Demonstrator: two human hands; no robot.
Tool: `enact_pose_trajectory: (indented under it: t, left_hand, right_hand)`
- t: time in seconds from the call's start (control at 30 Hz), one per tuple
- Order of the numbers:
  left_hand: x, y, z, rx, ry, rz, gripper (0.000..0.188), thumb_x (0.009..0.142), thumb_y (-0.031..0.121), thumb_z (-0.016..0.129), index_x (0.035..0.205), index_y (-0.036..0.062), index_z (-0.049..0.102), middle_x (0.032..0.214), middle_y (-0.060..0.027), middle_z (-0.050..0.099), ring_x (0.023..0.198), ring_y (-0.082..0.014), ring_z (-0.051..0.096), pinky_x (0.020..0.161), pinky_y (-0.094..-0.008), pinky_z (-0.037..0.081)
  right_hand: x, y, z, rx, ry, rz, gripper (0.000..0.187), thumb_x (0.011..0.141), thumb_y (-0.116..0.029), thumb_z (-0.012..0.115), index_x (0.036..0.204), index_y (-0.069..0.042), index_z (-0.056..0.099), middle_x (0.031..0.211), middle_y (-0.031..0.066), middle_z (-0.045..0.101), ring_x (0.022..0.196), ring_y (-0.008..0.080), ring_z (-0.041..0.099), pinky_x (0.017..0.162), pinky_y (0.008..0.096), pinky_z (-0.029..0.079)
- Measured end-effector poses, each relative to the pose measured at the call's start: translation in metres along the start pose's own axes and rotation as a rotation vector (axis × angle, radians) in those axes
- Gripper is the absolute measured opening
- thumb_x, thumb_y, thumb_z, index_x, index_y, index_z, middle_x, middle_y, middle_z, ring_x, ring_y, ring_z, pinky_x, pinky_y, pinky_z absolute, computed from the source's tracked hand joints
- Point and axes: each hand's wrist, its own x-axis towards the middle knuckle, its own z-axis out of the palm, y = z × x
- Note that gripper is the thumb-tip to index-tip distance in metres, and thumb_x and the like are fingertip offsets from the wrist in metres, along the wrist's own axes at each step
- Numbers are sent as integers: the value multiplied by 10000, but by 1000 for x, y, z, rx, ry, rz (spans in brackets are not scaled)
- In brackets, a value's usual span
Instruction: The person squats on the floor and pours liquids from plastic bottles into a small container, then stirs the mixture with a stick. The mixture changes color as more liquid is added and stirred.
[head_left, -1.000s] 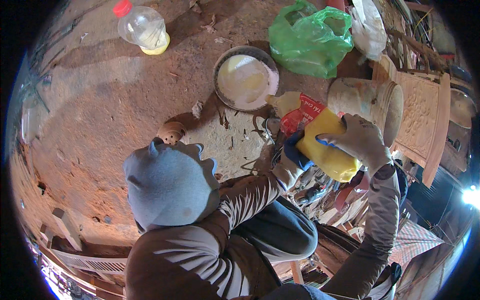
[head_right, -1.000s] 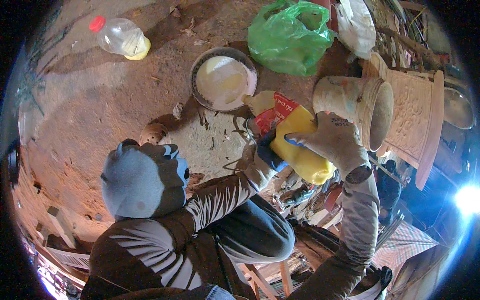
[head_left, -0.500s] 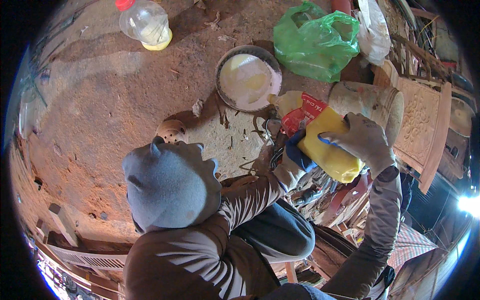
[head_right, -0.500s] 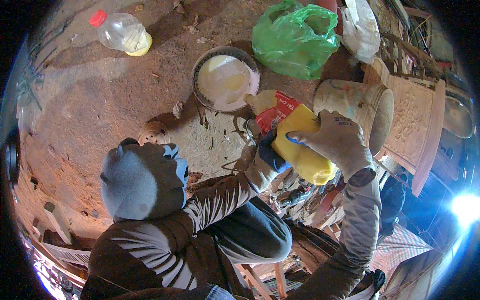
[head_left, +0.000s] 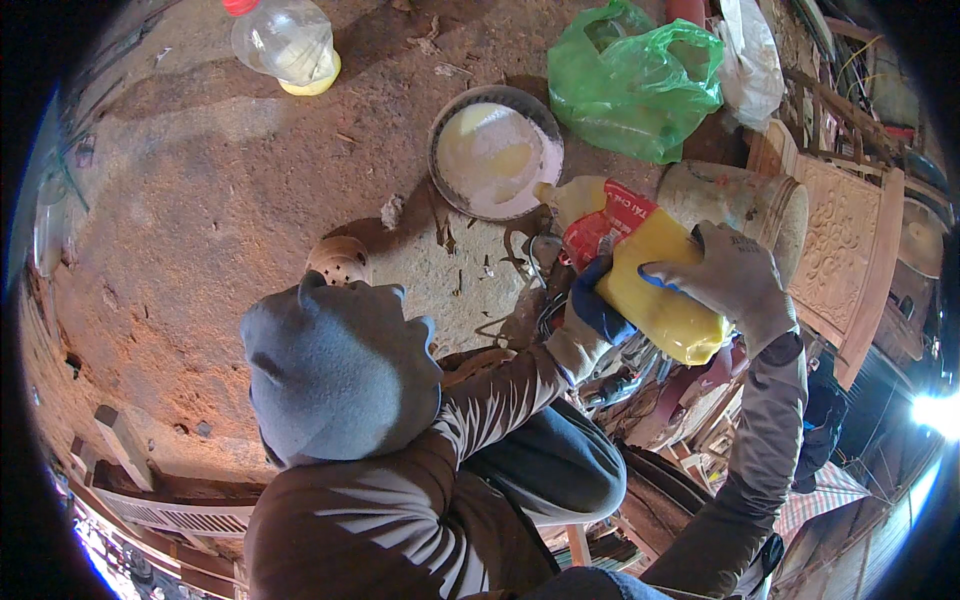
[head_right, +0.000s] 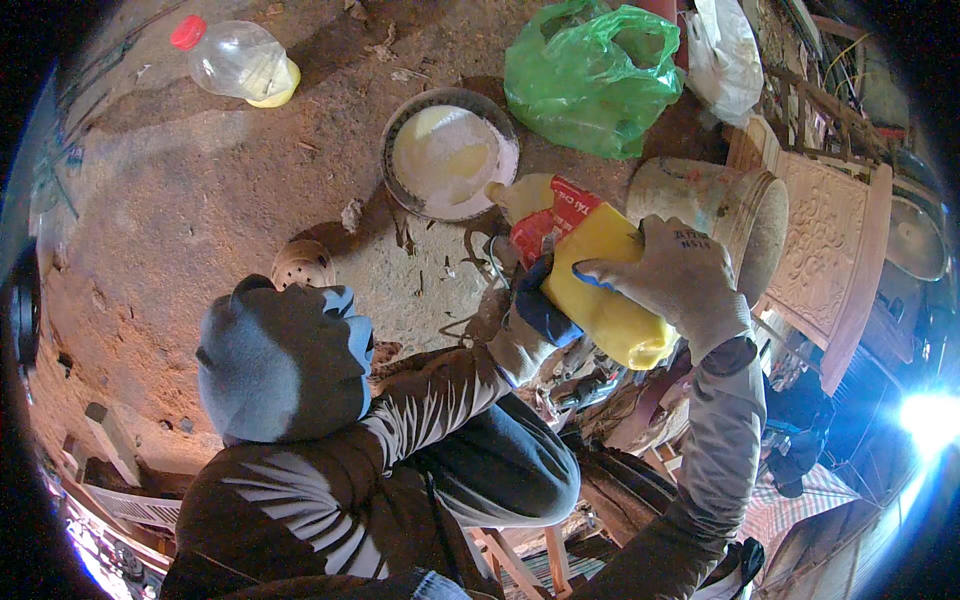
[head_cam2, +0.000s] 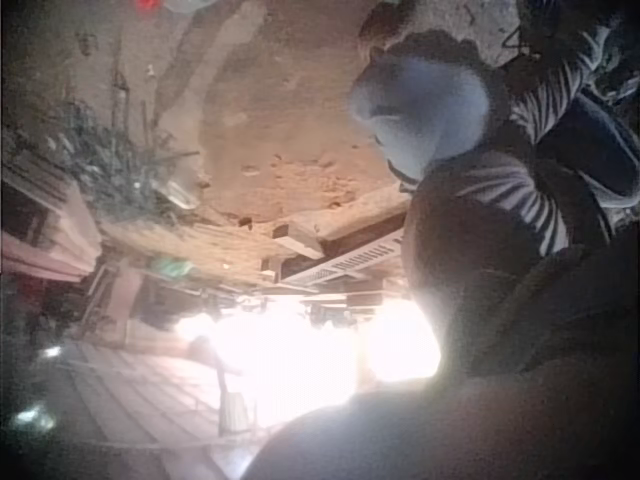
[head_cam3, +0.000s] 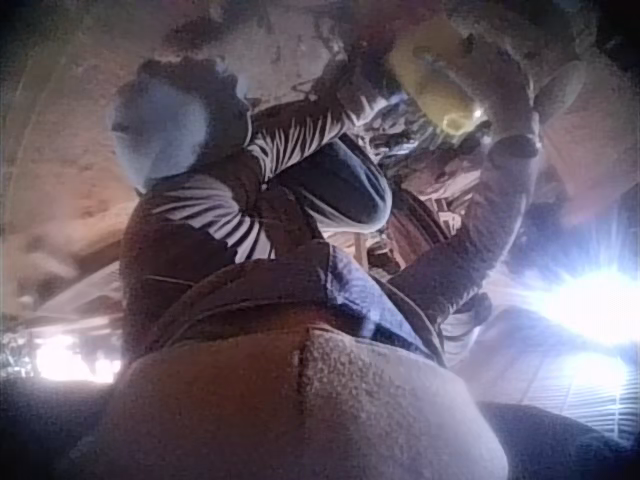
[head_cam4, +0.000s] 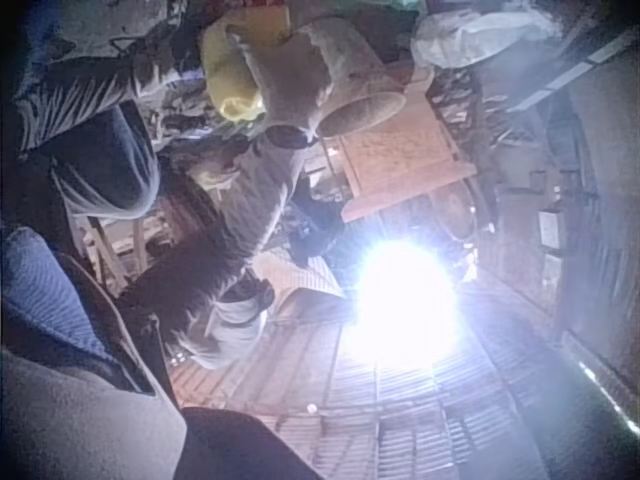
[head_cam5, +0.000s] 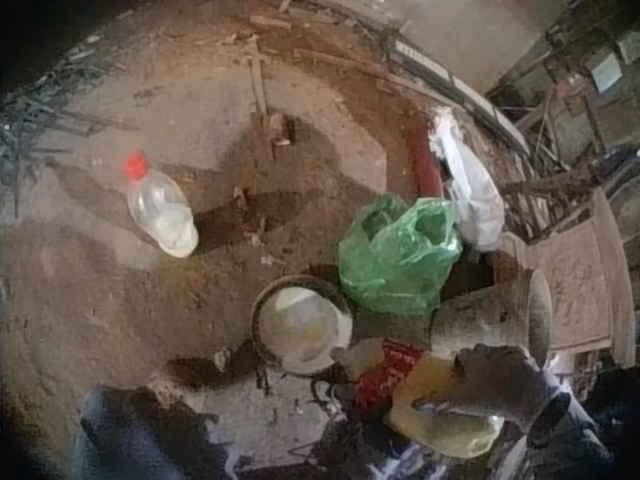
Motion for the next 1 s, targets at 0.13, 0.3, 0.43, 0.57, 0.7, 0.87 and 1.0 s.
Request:
enact_pose_trajectory:
  t: [0.13, 0.3, 0.43, 0.57, 0.7, 0.87, 1.0]
  left_hand:
    - [0, -2, 2, -4, 1, 0, 480, 1041, 371, 523, 1424, 83, 553, 1387, -122, 639, 1277, -299, 601, 1140, -513, 426]
    - [1, -4, 5, -4, -2, 1, 481, 1040, 364, 516, 1426, 78, 551, 1392, -130, 635, 1281, -309, 597, 1142, -520, 422]
    - [-1, -6, 7, -8, -3, 2, 483, 1039, 359, 510, 1427, 75, 549, 1395, -135, 631, 1285, -317, 594, 1144, -525, 419]
    - [-1, -6, 10, -14, -5, 7, 485, 1037, 353, 505, 1429, 71, 547, 1398, -141, 627, 1288, -325, 591, 1145, -531, 416]
    - [-2, -9, 13, -20, -7, 6, 486, 1036, 348, 500, 1431, 68, 546, 1401, -147, 623, 1292, -333, 588, 1147, -536, 413]
    - [-4, -11, 17, -34, -10, 1, 488, 1034, 341, 493, 1433, 63, 543, 1405, -154, 619, 1296, -343, 584, 1149, -543, 409]
    - [-3, -15, 22, -37, -4, 12, 490, 1033, 336, 487, 1434, 60, 541, 1409, -160, 615, 1300, -351, 581, 1151, -548, 406]
  right_hand:
    - [0, -1, 0, 0, -10, 27, 925, 712, -793, 717, 1248, -44, 638, 1139, 253, 711, 1131, 417, 683, 1002, 484, 520]
    - [1, -3, -1, 20, 0, 13, 914, 710, -780, 730, 1240, -41, 640, 1113, 244, 721, 1115, 409, 691, 993, 476, 526]
    - [0, -8, -5, 17, -23, 19, 915, 707, -780, 733, 1222, -29, 647, 1087, 235, 725, 1077, 399, 702, 975, 474, 533]
    - [3, -9, -3, -31, -16, 7, 913, 705, -788, 729, 1192, -19, 659, 1071, 231, 726, 1046, 396, 709, 961, 476, 537]
    - [1, -11, -6, -16, 2, -14, 901, 717, -798, 711, 1168, -20, 667, 1057, 231, 727, 1039, 405, 709, 964, 477, 533]
    - [-3, -18, -10, -31, 11, 8, 877, 729, -746, 740, 1190, -3, 667, 1066, 215, 736, 1036, 369, 720, 940, 446, 541]
    - [-2, -20, -15, -34, -14, 18, 888, 734, -726, 749, 1231, 3, 649, 1066, 208, 741, 1038, 358, 725, 935, 429, 544]
